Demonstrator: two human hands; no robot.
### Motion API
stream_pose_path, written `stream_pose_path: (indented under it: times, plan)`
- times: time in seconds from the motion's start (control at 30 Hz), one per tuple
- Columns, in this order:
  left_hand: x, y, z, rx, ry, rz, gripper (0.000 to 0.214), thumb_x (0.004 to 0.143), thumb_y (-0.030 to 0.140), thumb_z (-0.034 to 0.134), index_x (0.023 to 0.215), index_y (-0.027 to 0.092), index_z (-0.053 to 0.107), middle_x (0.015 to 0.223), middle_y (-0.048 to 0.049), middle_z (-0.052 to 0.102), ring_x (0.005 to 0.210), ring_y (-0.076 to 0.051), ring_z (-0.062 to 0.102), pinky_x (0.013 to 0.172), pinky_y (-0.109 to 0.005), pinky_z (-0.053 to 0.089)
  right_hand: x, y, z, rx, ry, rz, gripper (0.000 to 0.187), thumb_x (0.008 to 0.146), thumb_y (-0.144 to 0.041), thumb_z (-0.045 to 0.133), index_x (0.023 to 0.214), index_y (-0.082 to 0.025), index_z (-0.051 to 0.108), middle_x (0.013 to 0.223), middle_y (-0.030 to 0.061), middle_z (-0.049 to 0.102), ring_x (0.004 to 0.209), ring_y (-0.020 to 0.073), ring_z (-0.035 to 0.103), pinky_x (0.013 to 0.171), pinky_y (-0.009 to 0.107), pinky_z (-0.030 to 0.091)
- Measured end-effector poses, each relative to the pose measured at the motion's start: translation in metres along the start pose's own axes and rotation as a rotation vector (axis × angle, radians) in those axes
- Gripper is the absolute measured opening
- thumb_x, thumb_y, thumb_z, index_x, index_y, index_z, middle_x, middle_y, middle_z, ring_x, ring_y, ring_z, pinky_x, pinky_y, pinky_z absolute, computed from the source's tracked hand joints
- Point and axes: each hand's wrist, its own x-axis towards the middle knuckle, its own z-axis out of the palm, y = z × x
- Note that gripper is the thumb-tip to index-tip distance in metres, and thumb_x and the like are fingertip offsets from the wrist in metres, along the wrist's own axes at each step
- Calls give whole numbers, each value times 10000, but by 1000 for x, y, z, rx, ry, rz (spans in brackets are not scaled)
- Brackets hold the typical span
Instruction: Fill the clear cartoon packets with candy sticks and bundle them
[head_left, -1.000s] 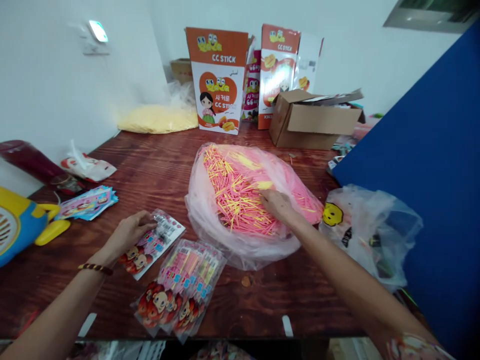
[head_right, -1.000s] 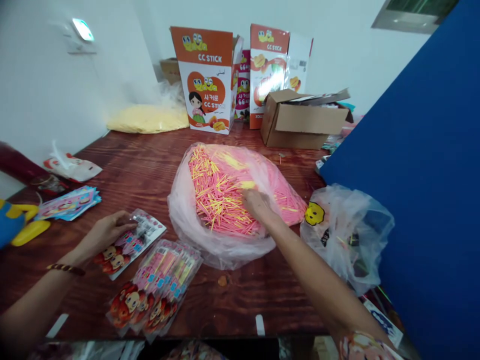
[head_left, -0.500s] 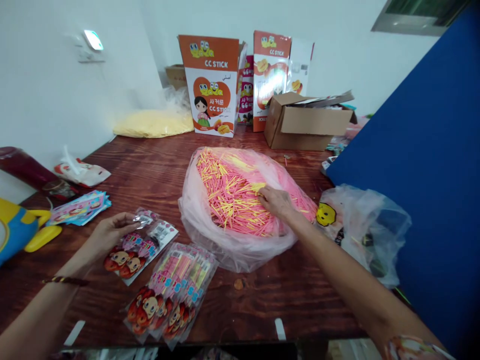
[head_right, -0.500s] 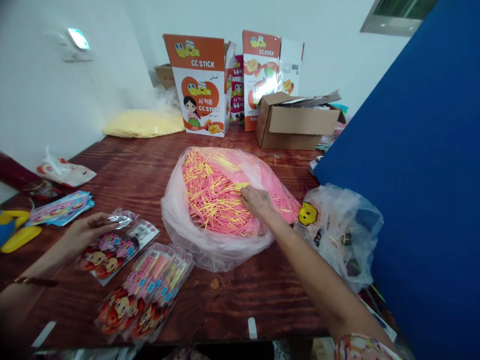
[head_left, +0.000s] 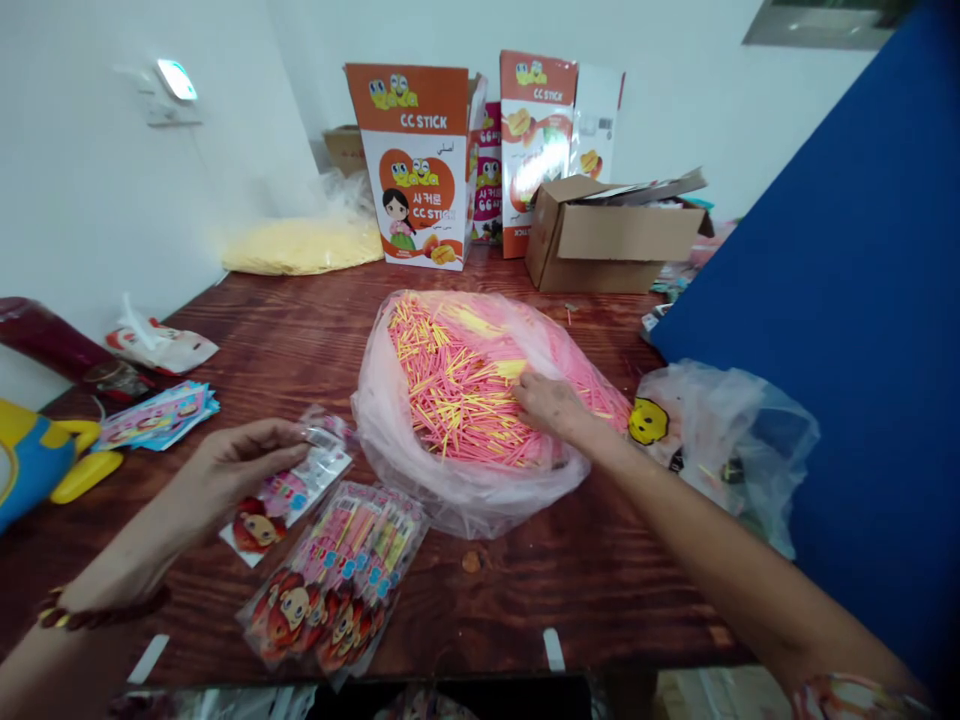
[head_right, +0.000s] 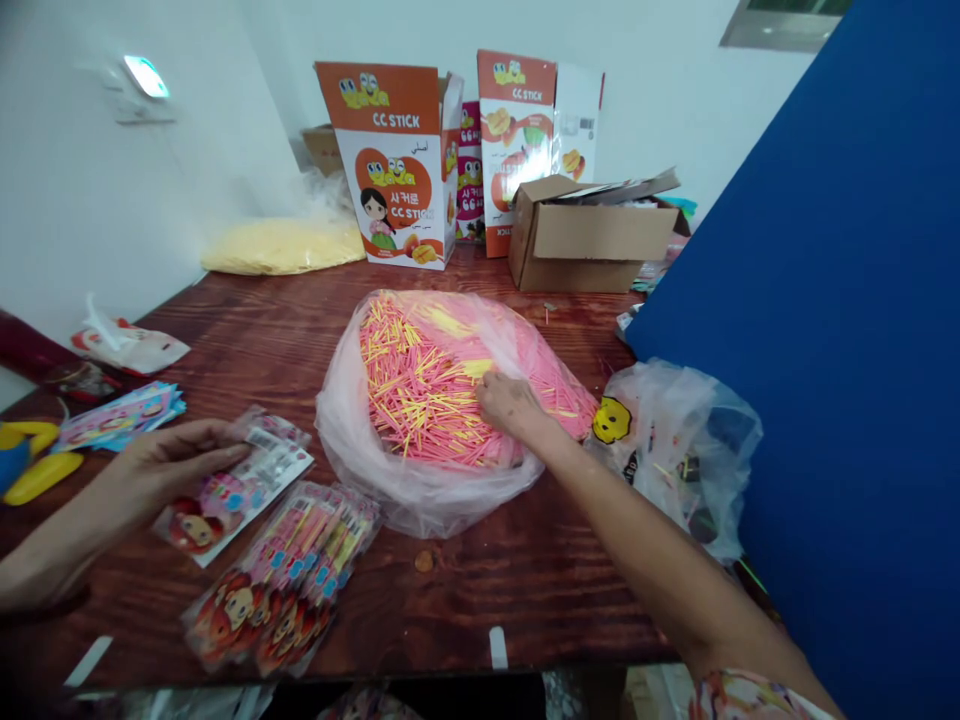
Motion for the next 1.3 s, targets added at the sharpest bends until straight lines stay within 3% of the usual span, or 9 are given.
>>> stream_pose_path:
  times: [0.07, 0.13, 0.27, 0.4, 0.67, 0.8, 0.93, 1.1, 1.3]
  plan:
    - [-9, 7, 18, -56, -240, 104, 319, 702, 474, 735, 829, 182, 710, 780, -19, 718, 697, -168, 622, 641, -267, 510, 2, -5, 6, -41, 45, -7, 262, 943, -171, 420, 1055, -127, 652, 1075, 155, 621, 1018, 262, 571, 732, 317, 421]
    - [-17, 12, 36, -63, -374, 214, 253, 790, 419, 682, 871, 182, 720, 831, -35, 719, 759, -175, 631, 698, -264, 509, 2, -6, 13, -67, 88, -26, 283, 959, -162, 385, 1037, -127, 654, 1069, 163, 613, 1029, 275, 549, 773, 345, 416]
    - [-27, 13, 65, -21, -429, 303, 241, 867, 367, 608, 998, 193, 712, 842, -33, 711, 762, -171, 624, 691, -248, 492, -1, -1, 22, -67, 142, -28, 274, 943, -130, 389, 1050, -128, 641, 1089, 168, 606, 1021, 287, 527, 800, 370, 384]
    - [-37, 14, 79, -69, -494, 304, 209, 889, 352, 591, 949, 192, 711, 847, -23, 701, 766, -158, 617, 704, -239, 480, -2, 6, 30, 102, 183, 2, 228, 926, -135, 418, 1011, -140, 629, 1067, 159, 627, 1011, 282, 522, 805, 366, 350]
    - [-56, 19, 107, -413, -402, 132, 223, 842, 375, 663, 935, 173, 653, 795, -10, 657, 726, -134, 577, 664, -225, 453, 1, 4, 34, 556, 287, 125, 169, 935, -265, 412, 813, -199, 508, 751, 14, 604, 688, 166, 482, 714, 292, 347]
    - [-60, 26, 116, -465, -428, 85, 230, 826, 380, 679, 870, 156, 654, 746, 3, 628, 664, -110, 530, 613, -207, 415, -2, -6, 25, 1119, 414, 139, 228, 884, -394, 471, 744, -214, 476, 697, -24, 565, 652, 140, 488, 634, 254, 380]
    - [-62, 33, 120, -490, -427, 69, 227, 803, 363, 705, 774, 143, 656, 674, 23, 588, 609, -86, 478, 582, -194, 379, -9, -24, 25, 1588, 366, 171, 281, 770, -485, 603, 776, -215, 527, 674, -18, 613, 637, 152, 570, 684, 301, 475]
    - [-66, 23, 134, -564, -481, 52, 201, 803, 344, 705, 863, 153, 689, 766, -5, 664, 696, -119, 562, 658, -219, 426, -21, -45, 39, 1657, 341, 310, 287, 708, -464, 655, 745, -232, 490, 644, -28, 617, 634, 168, 606, 701, 334, 518]
    - [-74, 10, 148, -584, -424, 11, 178, 830, 330, 684, 884, 160, 674, 814, -9, 657, 745, -125, 566, 696, -221, 428, -30, -55, 44, 1732, 417, 254, 243, 742, -411, 633, 879, -231, 546, 795, -8, 652, 766, 173, 629, 814, 332, 495]
